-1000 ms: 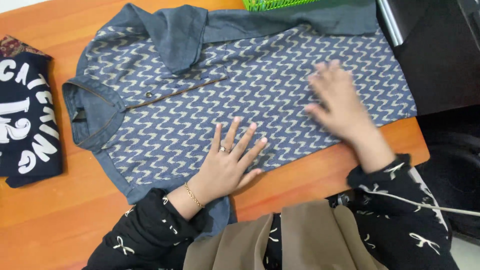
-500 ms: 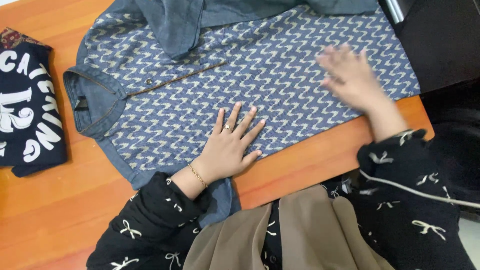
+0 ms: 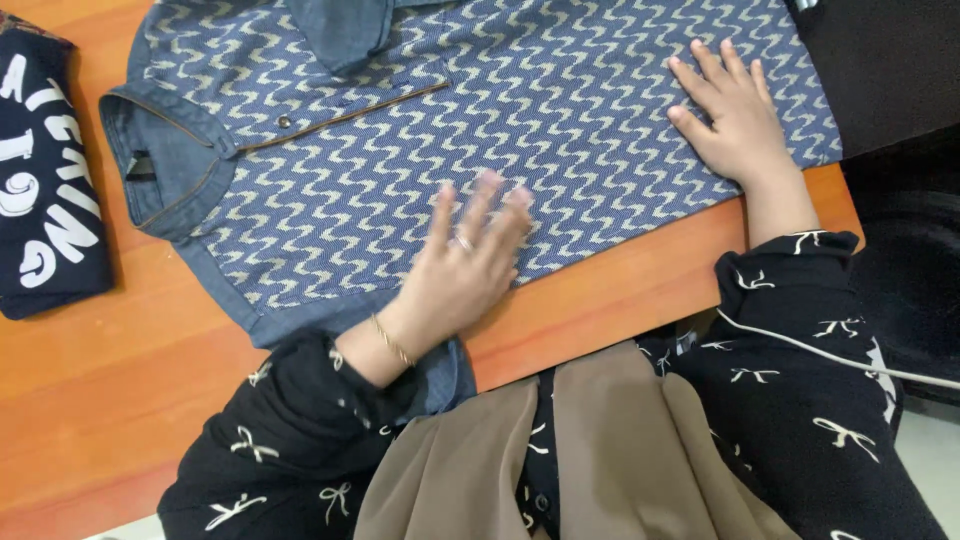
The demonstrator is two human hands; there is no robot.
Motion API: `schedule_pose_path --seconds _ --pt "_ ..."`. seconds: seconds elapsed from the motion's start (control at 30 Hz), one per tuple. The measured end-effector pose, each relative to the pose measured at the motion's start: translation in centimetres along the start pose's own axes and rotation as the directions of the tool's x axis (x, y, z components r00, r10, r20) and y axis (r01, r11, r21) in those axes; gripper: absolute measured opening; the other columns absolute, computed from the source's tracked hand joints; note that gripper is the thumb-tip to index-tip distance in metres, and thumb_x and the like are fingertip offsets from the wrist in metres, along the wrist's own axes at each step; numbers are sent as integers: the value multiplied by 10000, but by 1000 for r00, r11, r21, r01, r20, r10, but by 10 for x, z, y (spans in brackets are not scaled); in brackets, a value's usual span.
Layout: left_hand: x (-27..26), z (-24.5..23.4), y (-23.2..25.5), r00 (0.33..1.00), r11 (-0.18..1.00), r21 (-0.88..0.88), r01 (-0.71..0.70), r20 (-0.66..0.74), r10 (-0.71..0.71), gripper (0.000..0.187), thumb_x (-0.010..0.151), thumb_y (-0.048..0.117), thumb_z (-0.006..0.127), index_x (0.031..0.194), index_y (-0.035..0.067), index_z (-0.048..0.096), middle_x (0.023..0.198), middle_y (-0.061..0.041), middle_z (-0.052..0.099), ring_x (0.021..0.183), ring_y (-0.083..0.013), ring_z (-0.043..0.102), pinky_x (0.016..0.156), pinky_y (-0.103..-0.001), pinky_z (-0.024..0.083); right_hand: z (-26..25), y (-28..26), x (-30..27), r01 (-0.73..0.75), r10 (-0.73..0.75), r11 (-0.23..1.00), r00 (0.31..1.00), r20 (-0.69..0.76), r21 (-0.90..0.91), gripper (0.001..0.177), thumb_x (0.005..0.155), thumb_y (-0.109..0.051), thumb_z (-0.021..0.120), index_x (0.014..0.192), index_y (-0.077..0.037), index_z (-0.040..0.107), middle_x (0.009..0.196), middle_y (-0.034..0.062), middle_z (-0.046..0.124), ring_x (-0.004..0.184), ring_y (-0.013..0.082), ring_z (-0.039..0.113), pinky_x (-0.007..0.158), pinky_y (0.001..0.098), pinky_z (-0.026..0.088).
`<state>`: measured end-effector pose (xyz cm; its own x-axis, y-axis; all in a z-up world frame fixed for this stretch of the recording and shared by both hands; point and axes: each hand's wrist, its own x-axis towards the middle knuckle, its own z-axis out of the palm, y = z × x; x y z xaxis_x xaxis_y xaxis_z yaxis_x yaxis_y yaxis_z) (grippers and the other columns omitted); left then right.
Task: Folding a blue patterned shirt on a desk.
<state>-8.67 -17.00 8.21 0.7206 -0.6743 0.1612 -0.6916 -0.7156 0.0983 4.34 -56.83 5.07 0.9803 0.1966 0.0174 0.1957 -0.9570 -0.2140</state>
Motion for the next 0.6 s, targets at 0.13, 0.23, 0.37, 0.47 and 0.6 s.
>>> schedule_pose_path --seconds 0.13,0.23,0.37,0.47,0.6 --pt "-8 2 12 914 758 635 -149 -204 351 594 1091 317 478 1652 125 446 1719 -61 312 1606 -270 191 1284 -573 124 -1 3 -2 39 -38 999 999 -16 37 545 1062 -513 535 1575 -334 492 1702 28 348 1597 278 203 1302 506 95" --pt "-6 0 12 865 764 557 -326 -151 479 546 1114 272 417 1641 136 455 1718 -33 324 1585 -204 245 1286 -549 162 2 10 -1 61 -58 995 997 -44 78 538 1064 -506 567 1564 -312 516 1697 44 369 1597 292 217 1304 510 98" --pt "-4 -2 12 810 771 444 -456 -152 567 558 1064 279 476 1598 120 484 1675 -41 380 1555 -196 303 1269 -520 239 3 20 3 71 -63 987 996 -62 143 546 1043 -473 638 1545 -276 550 1676 69 403 1592 300 237 1300 515 99" --pt "-4 -3 13 775 754 426 -499 -170 609 547 1062 267 496 1583 100 502 1632 -60 439 1529 -207 346 1263 -494 284 5 26 1 89 -79 981 995 -61 172 548 1052 -432 666 1556 -245 560 1682 82 421 1607 300 252 1313 518 98" --pt "-3 -4 10 766 761 390 -519 -183 616 524 1014 265 493 1477 37 586 1542 -74 541 1458 -230 454 1217 -464 366 7 31 1 116 -104 980 992 -78 163 540 1079 -393 676 1574 -210 565 1692 99 436 1621 304 268 1325 524 101"
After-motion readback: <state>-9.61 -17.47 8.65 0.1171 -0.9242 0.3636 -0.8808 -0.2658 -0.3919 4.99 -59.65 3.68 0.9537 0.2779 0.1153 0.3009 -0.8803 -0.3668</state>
